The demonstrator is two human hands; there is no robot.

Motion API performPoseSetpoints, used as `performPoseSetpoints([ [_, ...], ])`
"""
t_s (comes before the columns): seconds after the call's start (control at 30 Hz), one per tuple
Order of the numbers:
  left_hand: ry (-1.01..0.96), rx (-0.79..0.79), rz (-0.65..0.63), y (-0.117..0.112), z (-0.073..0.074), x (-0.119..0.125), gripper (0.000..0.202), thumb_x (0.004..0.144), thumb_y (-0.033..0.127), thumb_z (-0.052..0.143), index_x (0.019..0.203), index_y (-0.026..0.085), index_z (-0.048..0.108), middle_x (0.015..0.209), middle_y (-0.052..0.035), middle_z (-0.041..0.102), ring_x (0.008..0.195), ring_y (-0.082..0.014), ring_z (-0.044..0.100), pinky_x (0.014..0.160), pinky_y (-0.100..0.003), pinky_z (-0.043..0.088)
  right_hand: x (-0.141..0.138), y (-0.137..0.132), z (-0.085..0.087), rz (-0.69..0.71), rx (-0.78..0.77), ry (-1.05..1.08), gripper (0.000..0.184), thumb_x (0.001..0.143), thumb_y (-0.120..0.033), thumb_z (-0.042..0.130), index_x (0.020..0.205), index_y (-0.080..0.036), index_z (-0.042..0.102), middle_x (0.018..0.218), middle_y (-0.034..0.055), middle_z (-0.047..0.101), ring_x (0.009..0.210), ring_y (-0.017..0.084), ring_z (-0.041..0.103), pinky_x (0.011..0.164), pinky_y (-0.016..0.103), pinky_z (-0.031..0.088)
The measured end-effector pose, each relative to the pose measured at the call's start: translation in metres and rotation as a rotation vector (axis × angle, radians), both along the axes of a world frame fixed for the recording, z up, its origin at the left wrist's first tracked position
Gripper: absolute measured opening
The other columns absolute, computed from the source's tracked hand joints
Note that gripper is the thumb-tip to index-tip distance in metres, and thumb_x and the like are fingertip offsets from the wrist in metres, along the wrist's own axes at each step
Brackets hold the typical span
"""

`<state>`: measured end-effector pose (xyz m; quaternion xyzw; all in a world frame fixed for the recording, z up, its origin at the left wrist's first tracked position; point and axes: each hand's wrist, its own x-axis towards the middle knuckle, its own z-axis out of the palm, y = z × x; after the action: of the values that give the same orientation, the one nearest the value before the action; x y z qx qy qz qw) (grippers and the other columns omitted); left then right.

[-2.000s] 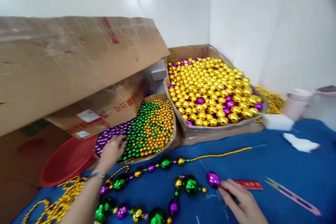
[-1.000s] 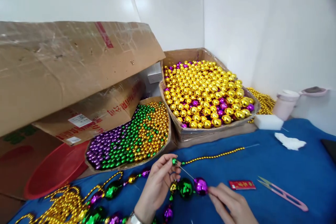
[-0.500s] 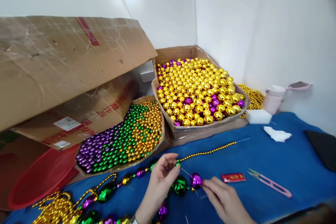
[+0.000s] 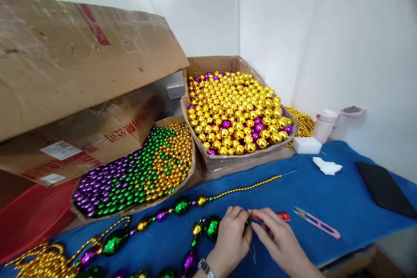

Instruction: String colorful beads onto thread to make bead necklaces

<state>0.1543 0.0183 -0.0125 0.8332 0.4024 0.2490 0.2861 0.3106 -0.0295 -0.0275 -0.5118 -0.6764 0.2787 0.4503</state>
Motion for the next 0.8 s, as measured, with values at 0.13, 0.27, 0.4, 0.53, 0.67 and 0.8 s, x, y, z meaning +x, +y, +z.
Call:
performPoseSetpoints([
  [0.13, 0.003, -0.02, 0.002, 0.001, -0.002, 0.007, 0.019, 0.086, 0.015, 0.046, 0.079, 0.021, 0.063, 0.08, -0.0085, 0.064, 0.076, -0.023, 0.054, 0.069, -0.035, 0.038, -0.008, 0.007, 0.004, -0.075, -0.008, 0.102, 0.015, 0.091, -0.029, 0.049, 0.086, -0.023, 0.062, 0.086, 0.0034, 0.061, 0.084, 0.018, 0.059, 0.075, 0.027, 0.046],
  [0.27, -0.009, -0.058, 0.028, 0.005, -0.001, 0.005, 0.029, 0.093, 0.026, 0.04, 0.076, 0.022, 0.063, 0.076, -0.0073, 0.064, 0.074, -0.0213, 0.057, 0.067, -0.032, 0.038, 0.011, 0.021, 0.01, -0.226, -0.043, 0.244, 0.017, 0.09, -0.036, 0.051, 0.085, -0.022, 0.058, 0.075, -0.0002, 0.058, 0.068, 0.014, 0.057, 0.063, 0.024, 0.045],
  [0.4, -0.019, -0.102, 0.018, 0.013, 0.002, -0.002, 0.032, 0.093, 0.033, 0.041, 0.07, 0.022, 0.061, 0.071, -0.0057, 0.063, 0.069, -0.0197, 0.057, 0.062, -0.03, 0.037, 0.055, 0.038, 0.018, -0.438, -0.067, 0.419, 0.024, 0.088, -0.045, 0.05, 0.086, -0.022, 0.053, 0.067, -0.0033, 0.054, 0.056, 0.011, 0.051, 0.052, 0.021, 0.042],
  [0.53, -0.04, -0.123, -0.029, 0.017, 0.007, -0.007, 0.031, 0.093, 0.033, 0.041, 0.071, 0.021, 0.06, 0.072, -0.0043, 0.062, 0.07, -0.0186, 0.056, 0.064, -0.028, 0.036, 0.09, 0.048, 0.014, -0.585, -0.095, 0.504, 0.032, 0.081, -0.053, 0.056, 0.08, -0.02, 0.055, 0.054, -0.0053, 0.051, 0.047, 0.01, 0.049, 0.043, 0.02, 0.038],
  [0.67, -0.05, -0.147, -0.066, 0.019, 0.01, -0.006, 0.03, 0.092, 0.034, 0.043, 0.071, 0.021, 0.06, 0.072, -0.0038, 0.061, 0.07, -0.0184, 0.055, 0.064, -0.027, 0.035, 0.107, 0.055, 0.001, -0.715, -0.077, 0.477, 0.039, 0.075, -0.058, 0.059, 0.078, -0.02, 0.055, 0.062, -0.0012, 0.061, 0.047, 0.011, 0.052, 0.043, 0.021, 0.041],
  [0.8, -0.071, -0.2, -0.044, 0.023, 0.011, -0.012, 0.029, 0.088, 0.035, 0.049, 0.067, 0.02, 0.062, 0.069, -0.004, 0.06, 0.067, -0.0185, 0.054, 0.063, -0.028, 0.034, 0.138, 0.058, -0.005, -0.84, -0.023, 0.352, 0.037, 0.082, -0.057, 0.05, 0.088, -0.021, 0.052, 0.092, 0.0058, 0.068, 0.062, 0.013, 0.06, 0.057, 0.024, 0.048],
])
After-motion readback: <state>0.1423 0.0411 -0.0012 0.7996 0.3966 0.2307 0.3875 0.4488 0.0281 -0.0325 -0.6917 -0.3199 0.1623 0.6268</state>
